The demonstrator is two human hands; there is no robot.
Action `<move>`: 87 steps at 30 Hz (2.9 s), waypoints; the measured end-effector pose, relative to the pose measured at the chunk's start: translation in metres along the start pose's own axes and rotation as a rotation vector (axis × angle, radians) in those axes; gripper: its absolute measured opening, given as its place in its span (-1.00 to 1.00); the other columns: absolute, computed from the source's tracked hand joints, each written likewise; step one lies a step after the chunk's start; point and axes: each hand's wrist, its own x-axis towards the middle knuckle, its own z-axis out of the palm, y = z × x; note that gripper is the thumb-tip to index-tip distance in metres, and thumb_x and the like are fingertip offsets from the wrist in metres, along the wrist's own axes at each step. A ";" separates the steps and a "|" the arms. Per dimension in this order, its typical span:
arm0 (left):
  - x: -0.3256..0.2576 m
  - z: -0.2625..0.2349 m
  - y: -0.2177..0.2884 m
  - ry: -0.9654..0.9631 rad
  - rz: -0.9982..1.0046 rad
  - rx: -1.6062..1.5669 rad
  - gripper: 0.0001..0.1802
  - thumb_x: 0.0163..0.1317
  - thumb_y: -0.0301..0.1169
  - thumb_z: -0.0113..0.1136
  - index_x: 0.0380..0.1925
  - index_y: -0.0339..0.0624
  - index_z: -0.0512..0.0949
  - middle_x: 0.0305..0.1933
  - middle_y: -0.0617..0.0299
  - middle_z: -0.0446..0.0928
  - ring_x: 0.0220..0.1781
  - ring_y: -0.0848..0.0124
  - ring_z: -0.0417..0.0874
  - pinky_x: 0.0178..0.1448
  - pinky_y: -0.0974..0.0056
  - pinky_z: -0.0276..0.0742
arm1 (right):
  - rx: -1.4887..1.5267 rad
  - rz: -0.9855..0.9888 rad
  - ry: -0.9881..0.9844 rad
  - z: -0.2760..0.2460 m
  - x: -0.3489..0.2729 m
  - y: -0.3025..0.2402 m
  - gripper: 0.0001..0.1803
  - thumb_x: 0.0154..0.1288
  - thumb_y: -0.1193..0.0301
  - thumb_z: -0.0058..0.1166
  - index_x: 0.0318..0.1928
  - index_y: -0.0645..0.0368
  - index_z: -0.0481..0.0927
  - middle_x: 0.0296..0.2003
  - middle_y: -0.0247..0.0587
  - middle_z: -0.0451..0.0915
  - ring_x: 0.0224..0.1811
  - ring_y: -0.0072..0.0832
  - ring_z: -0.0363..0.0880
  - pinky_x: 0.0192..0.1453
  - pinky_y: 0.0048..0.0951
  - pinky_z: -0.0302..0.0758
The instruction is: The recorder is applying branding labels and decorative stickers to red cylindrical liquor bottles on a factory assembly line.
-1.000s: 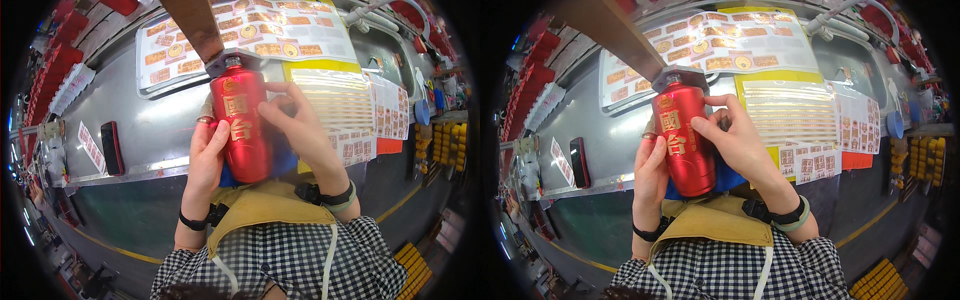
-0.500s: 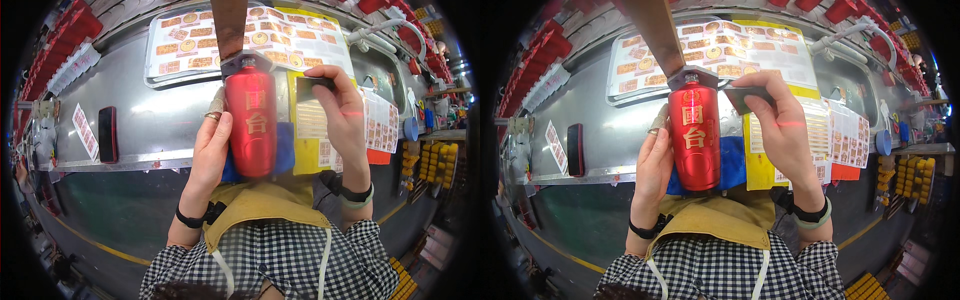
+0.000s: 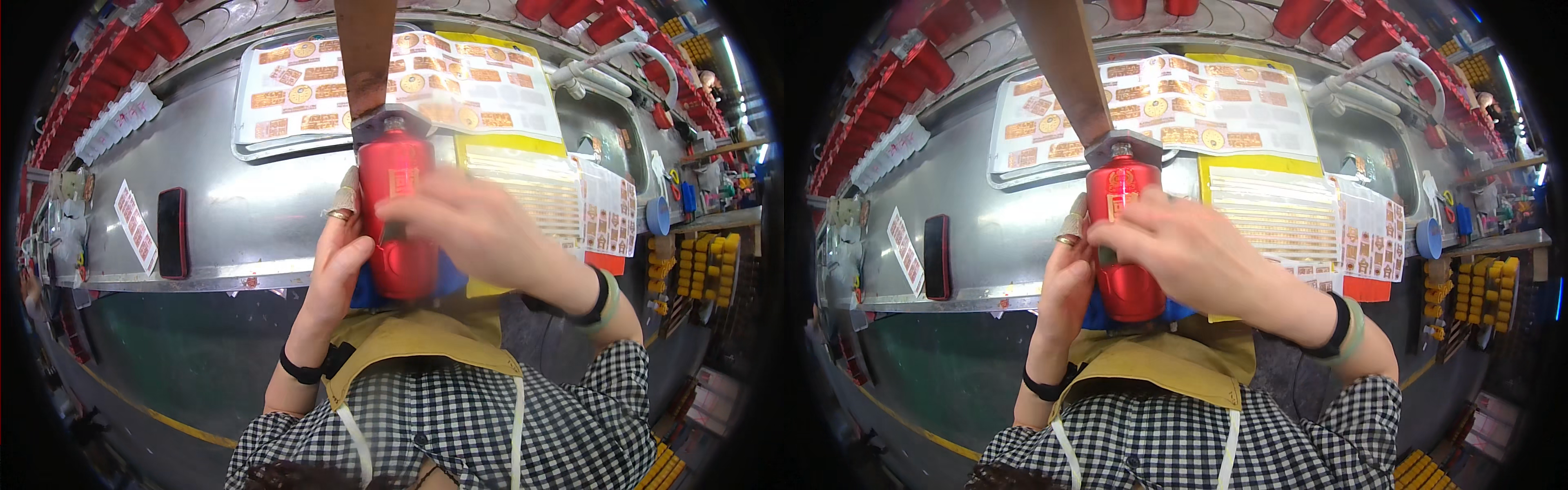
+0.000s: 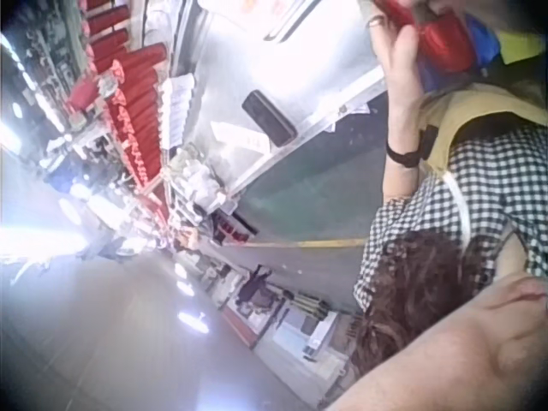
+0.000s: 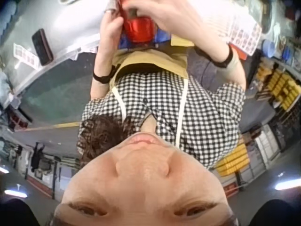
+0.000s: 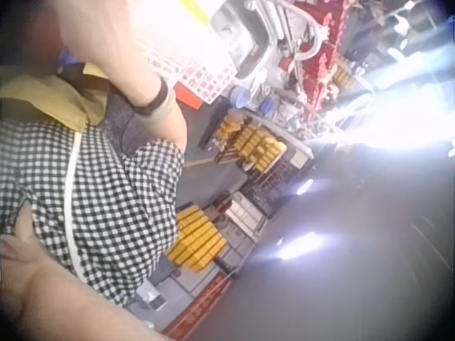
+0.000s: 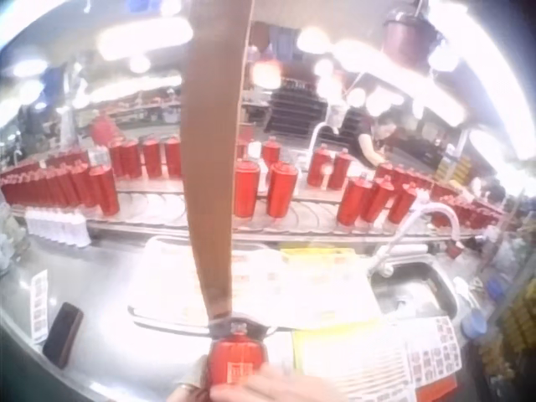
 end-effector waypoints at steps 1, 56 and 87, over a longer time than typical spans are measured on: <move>0.001 0.000 -0.001 0.010 -0.019 -0.083 -0.13 0.39 -0.40 -0.01 0.61 -0.40 -0.13 0.63 -0.06 0.09 0.65 0.21 0.16 0.67 0.08 0.10 | -0.008 0.025 0.025 0.001 0.008 0.008 -0.73 0.17 0.48 0.17 -0.08 0.05 0.64 -0.22 -0.24 0.62 -0.14 -0.25 0.60 -0.11 -0.21 0.56; -0.005 0.182 -0.034 -0.310 0.486 0.577 -0.62 0.27 -0.32 0.46 0.02 -0.27 0.66 -0.21 0.09 0.73 -0.22 0.36 0.71 -0.05 0.24 0.61 | 1.128 0.413 1.296 -0.137 0.097 0.088 -0.78 0.62 0.41 -0.02 0.13 0.23 0.49 0.00 -0.10 0.58 0.07 -0.31 0.57 0.16 -0.23 0.53; -0.002 0.123 -0.006 -0.533 -0.516 0.375 -0.56 0.53 -0.43 0.13 0.35 -0.31 0.42 0.28 0.15 0.56 0.29 0.44 0.55 0.38 0.32 0.44 | 0.563 -0.333 1.008 -0.050 0.099 -0.070 -0.71 0.32 0.59 0.19 0.01 0.22 0.46 -0.14 -0.04 0.59 -0.04 -0.15 0.62 0.01 -0.22 0.55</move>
